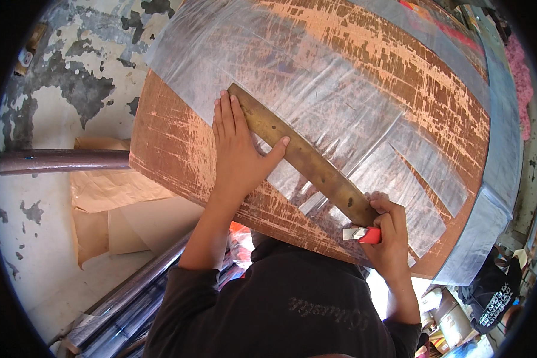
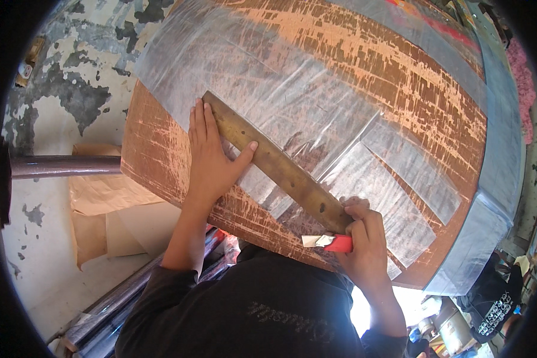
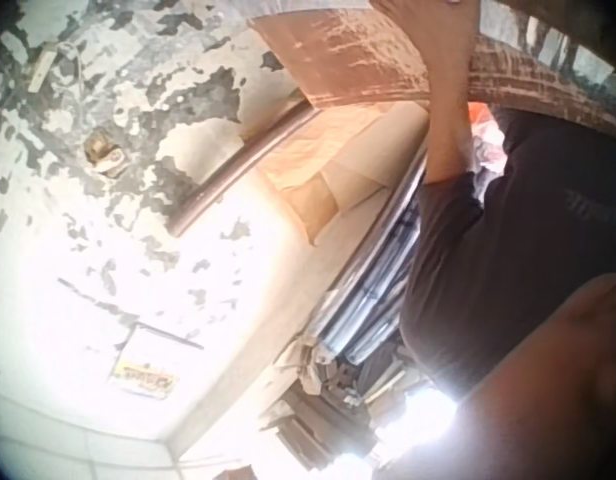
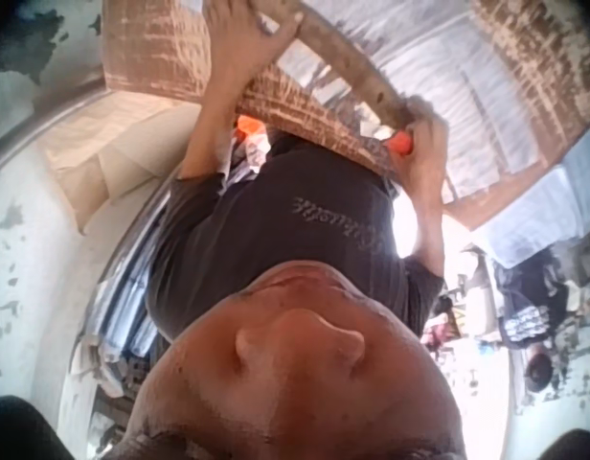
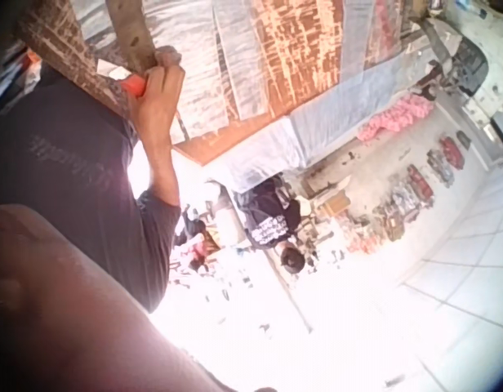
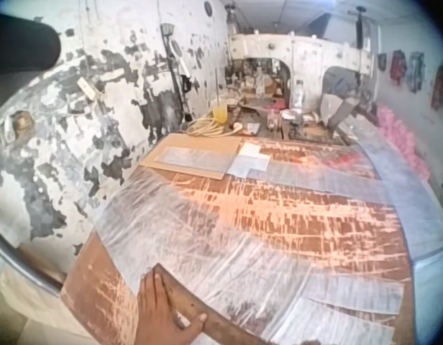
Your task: The person uses a utility knife and a ruler to measure and cut strips of silver tape from a large roll of copper-colored material on a workbench.
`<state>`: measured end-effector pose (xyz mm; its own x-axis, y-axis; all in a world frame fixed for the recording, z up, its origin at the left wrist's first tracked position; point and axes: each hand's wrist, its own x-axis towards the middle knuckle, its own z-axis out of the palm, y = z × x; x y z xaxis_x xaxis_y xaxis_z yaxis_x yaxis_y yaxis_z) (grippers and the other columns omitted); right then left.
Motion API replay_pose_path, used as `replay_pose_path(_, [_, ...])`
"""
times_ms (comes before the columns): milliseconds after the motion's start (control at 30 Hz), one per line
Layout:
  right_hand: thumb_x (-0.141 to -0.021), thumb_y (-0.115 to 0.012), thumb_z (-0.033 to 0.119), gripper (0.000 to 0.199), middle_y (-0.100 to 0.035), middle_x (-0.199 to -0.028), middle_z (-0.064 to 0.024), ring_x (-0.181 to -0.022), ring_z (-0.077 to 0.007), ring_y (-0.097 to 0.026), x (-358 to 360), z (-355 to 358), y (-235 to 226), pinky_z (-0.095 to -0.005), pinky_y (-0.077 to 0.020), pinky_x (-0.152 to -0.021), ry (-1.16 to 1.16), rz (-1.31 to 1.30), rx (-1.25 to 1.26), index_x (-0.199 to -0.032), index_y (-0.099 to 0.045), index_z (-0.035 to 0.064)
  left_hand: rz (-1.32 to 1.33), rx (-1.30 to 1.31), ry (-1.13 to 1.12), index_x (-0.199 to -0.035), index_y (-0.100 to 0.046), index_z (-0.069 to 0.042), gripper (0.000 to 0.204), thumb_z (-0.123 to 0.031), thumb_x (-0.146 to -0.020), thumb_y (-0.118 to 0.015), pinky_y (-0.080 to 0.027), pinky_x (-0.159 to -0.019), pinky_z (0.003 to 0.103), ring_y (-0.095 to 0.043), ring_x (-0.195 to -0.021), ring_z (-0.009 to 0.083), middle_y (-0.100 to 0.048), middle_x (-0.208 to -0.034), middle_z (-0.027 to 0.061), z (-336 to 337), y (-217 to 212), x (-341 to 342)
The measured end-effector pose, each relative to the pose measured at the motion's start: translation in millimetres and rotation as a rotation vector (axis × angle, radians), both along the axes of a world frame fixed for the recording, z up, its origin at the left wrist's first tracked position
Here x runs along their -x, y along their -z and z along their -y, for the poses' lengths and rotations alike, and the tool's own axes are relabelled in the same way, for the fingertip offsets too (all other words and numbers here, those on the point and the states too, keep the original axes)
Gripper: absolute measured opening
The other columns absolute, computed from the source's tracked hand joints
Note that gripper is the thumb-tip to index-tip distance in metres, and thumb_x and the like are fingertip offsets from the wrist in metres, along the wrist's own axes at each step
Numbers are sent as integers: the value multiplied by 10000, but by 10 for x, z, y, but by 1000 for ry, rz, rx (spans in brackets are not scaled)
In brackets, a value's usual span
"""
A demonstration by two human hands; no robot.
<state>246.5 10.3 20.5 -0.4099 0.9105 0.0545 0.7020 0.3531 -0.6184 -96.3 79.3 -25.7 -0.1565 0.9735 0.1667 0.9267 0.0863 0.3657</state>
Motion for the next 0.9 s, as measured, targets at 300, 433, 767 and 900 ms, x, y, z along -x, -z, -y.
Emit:
replay_pose_path(300, [-755,-973,21,451,-628,-1290,-182,-1243,-392,-667,47,-3,52,-475,-596,-1001,35,-111,-30,-882,-541,13,-40,66,5,-1705,-188,145,1247,-614,-915,-785,-165,-1356,615,-138,-1691,504,-158,-1806,346,-53,-71,13])
replay_pose_path(433, [-752,-965,3,447,-628,-1289,-182,-1233,-386,-667,41,-2,45,-470,-597,-986,32,-95,-27,-886,-538,13,-56,61,7,-1703,-197,144,1241,-608,-914,-790,-165,-1355,613,-144,-1687,508,-162,-1805,349,-46,-53,14])
replay_pose_path(767, [-749,-959,7,442,-639,-1286,-184,-1200,-387,-668,21,-22,66,-465,-593,-973,41,-129,-33,-894,-542,10,-56,43,13,-1706,-206,132,1227,-586,-912,-806,-166,-1358,608,-145,-1687,503,-166,-1805,340,-65,-31,3])
replay_pose_path(900, [-760,-962,39,442,-643,-1283,-185,-1197,-389,-667,13,-27,84,-468,-594,-976,43,-137,-12,-899,-544,9,-56,43,17,-1698,-212,147,1260,-614,-895,-815,-169,-1356,610,-152,-1681,516,-173,-1794,358,-60,-28,17])
